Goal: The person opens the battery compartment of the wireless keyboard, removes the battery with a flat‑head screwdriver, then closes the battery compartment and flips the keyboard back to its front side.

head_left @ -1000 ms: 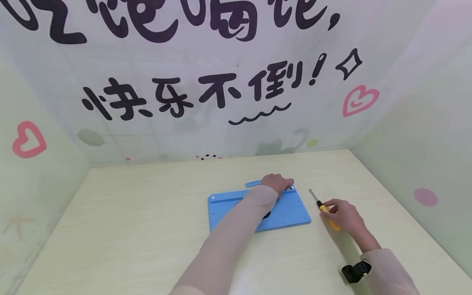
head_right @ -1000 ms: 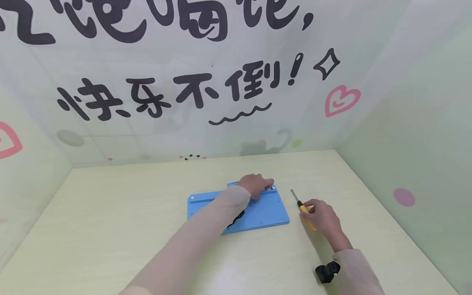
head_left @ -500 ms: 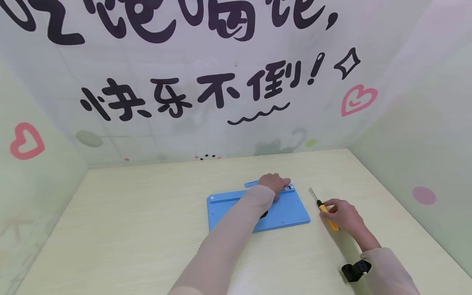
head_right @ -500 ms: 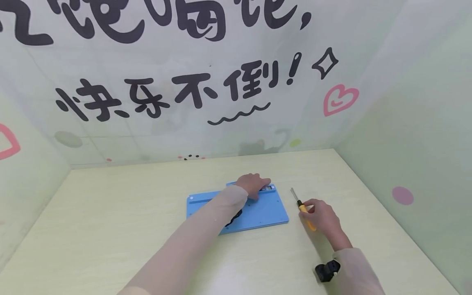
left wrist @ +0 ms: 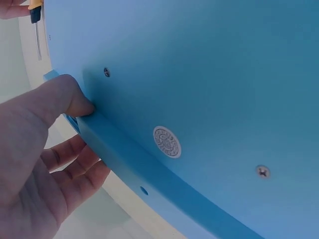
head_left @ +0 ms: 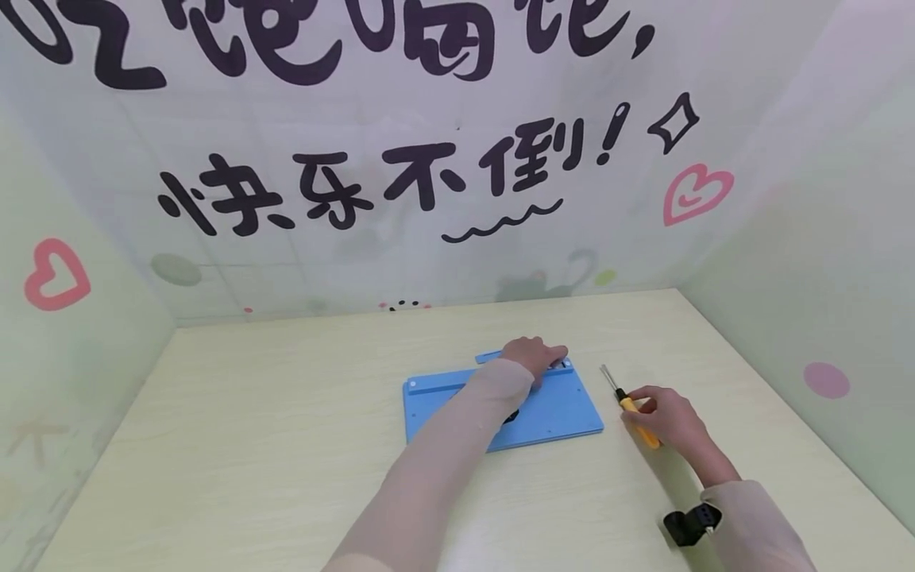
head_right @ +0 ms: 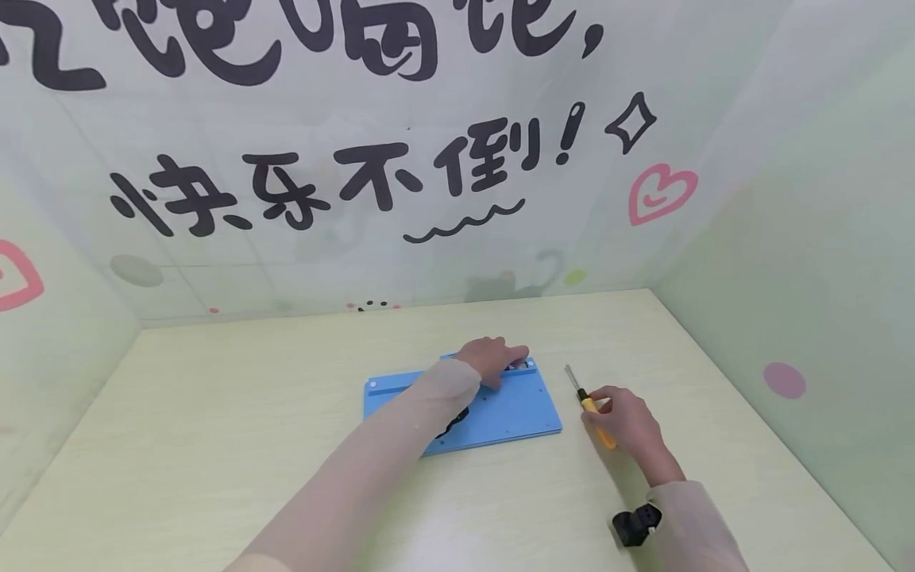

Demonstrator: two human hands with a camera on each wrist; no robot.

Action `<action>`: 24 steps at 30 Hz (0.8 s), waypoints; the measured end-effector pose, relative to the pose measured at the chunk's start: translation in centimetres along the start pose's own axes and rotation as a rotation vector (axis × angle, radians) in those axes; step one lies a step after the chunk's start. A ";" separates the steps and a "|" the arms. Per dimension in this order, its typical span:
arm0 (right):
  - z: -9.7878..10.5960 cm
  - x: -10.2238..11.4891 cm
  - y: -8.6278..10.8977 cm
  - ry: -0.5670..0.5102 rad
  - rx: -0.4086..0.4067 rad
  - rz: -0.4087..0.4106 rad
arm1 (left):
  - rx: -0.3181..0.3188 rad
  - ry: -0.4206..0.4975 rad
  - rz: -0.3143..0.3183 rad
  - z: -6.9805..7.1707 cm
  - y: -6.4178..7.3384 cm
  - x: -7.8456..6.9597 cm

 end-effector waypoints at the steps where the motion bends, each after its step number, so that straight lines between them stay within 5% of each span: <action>1: 0.0 0.0 0.0 -0.002 0.000 0.001 | 0.007 -0.003 0.000 0.1 -0.1 -0.1; 24: -0.1 0.0 0.2 -0.031 0.011 -0.025 | -0.003 -0.065 -0.034 0.9 0.3 -0.5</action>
Point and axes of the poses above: each hand's wrist, its own y-axis away from the middle knuckle, its own z-axis out of the back of the hand, x = y × z, the point moved 7 cm from there along -y, towards the middle knuckle, and after that the axes turned 14 degrees about -y, right-handed, at the moved point
